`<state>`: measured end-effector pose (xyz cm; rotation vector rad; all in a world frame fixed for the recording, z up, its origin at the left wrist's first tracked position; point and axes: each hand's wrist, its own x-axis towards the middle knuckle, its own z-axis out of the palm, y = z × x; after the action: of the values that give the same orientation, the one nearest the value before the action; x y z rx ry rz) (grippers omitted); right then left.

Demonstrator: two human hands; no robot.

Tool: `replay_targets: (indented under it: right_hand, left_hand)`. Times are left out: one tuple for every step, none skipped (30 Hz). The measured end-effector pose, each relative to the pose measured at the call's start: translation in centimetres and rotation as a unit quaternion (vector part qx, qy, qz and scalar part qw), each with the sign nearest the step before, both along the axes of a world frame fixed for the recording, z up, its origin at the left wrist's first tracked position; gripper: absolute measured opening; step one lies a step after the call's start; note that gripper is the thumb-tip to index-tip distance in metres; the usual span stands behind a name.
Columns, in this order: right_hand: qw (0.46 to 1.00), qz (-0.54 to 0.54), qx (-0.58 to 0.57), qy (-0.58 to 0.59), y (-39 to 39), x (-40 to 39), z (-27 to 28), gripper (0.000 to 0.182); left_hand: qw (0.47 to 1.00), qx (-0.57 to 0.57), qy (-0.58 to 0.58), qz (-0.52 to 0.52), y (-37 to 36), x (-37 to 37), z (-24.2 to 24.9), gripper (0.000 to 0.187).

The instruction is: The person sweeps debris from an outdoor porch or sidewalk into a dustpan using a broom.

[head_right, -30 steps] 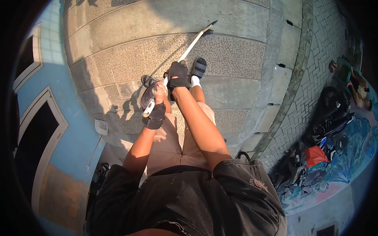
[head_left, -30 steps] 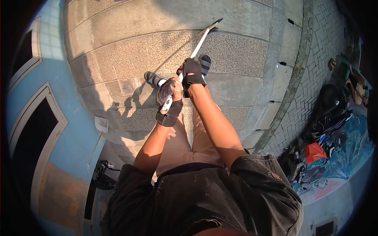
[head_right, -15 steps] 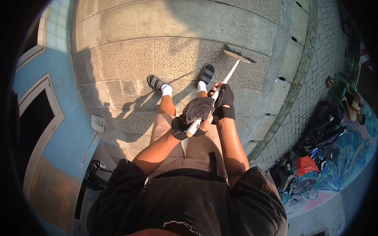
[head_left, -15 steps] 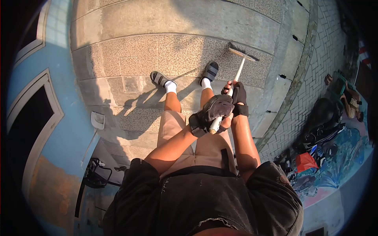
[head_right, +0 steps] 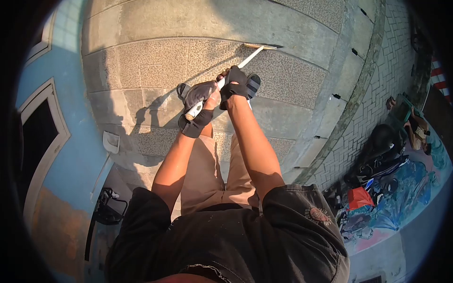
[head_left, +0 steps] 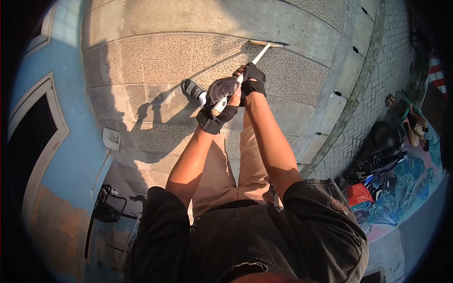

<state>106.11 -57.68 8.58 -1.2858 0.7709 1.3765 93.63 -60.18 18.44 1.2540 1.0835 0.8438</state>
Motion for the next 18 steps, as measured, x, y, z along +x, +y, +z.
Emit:
replay_targets:
  right_hand:
    - [0.998, 0.042, 0.026, 0.039, -0.5, -2.2, -2.0, 0.012]
    - [0.999, 0.034, 0.012, 0.028, 0.5, -5.1, 0.4, 0.01]
    - [0.998, 0.024, 0.038, 0.037, 0.7, -7.9, 0.6, 0.009]
    - [0.992, 0.051, 0.055, 0.104, 0.7, -10.2, 0.8, 0.009]
    - [0.981, 0.068, 0.105, 0.15, 0.4, -12.2, 1.6, 0.009]
    - [0.961, 0.067, 0.135, 0.233, 0.0, -13.6, 2.7, 0.009]
    - [0.942, 0.108, 0.143, 0.284, -0.1, -14.3, 4.5, 0.009]
    - [0.933, 0.116, 0.121, 0.319, 0.0, -14.8, 6.3, 0.009]
    - [0.929, 0.084, 0.119, 0.341, -0.5, -14.7, 8.0, 0.009]
    - [0.924, 0.051, 0.115, 0.362, -1.1, -14.5, 9.2, 0.009]
    - [0.92, 0.06, 0.119, 0.368, -2.0, -13.5, 9.2, 0.013]
    - [0.917, 0.071, 0.124, 0.373, -2.8, -11.8, 9.1, 0.017]
    - [0.915, 0.032, 0.131, 0.381, -4.0, -9.3, 8.6, 0.022]
    - [0.911, -0.008, 0.138, 0.389, -5.2, -6.7, 8.1, 0.028]
    - [0.899, 0.014, 0.187, 0.396, -5.4, -2.5, 10.5, 0.028]
    - [0.901, -0.033, 0.21, 0.379, -6.1, 0.9, 11.6, 0.026]
    - [0.921, -0.09, 0.167, 0.34, -6.5, 4.3, 12.8, 0.026]
    - [0.933, -0.091, 0.179, 0.3, -7.7, 7.8, 12.3, 0.025]
  left_hand:
    - [1.0, -0.018, 0.016, 0.016, -0.4, -2.3, 0.6, 0.02]
    - [0.998, -0.033, 0.031, 0.032, -0.9, -4.3, 1.0, 0.023]
    - [0.994, -0.041, 0.088, 0.052, -1.9, -6.3, 0.7, 0.024]
    - [0.99, -0.001, 0.133, 0.047, -2.5, -7.4, 1.7, 0.021]
    - [0.982, 0.039, 0.179, 0.045, -3.1, -8.6, 2.8, 0.019]
    - [0.968, 0.13, 0.212, 0.019, -2.6, -9.0, 5.5, 0.015]
    - [0.96, 0.151, 0.236, -0.007, -2.3, -8.9, 7.7, 0.017]
    - [0.95, 0.171, 0.26, -0.033, -2.1, -8.8, 9.7, 0.018]
    - [0.954, 0.17, 0.247, -0.017, -2.5, -8.4, 11.2, 0.016]
    - [0.951, 0.158, 0.267, 0.01, -2.6, -7.4, 12.6, 0.015]
    - [0.96, 0.147, 0.238, 0.01, -2.7, -6.3, 13.6, 0.016]
    - [0.965, 0.172, 0.196, 0.009, -2.6, -5.1, 13.9, 0.014]
    - [0.968, 0.198, 0.154, 0.005, -2.4, -3.8, 14.3, 0.013]
    - [0.973, 0.195, 0.109, -0.051, -2.2, -2.2, 14.6, 0.016]
    - [0.96, 0.222, 0.069, -0.157, -1.6, -1.1, 13.9, 0.015]
    - [0.95, 0.214, 0.014, -0.229, -1.0, 1.8, 14.0, 0.013]
    - [0.933, 0.195, -0.041, -0.301, -0.4, 4.6, 14.1, 0.011]
    - [0.923, 0.204, -0.084, -0.316, -1.0, 7.6, 13.1, 0.016]
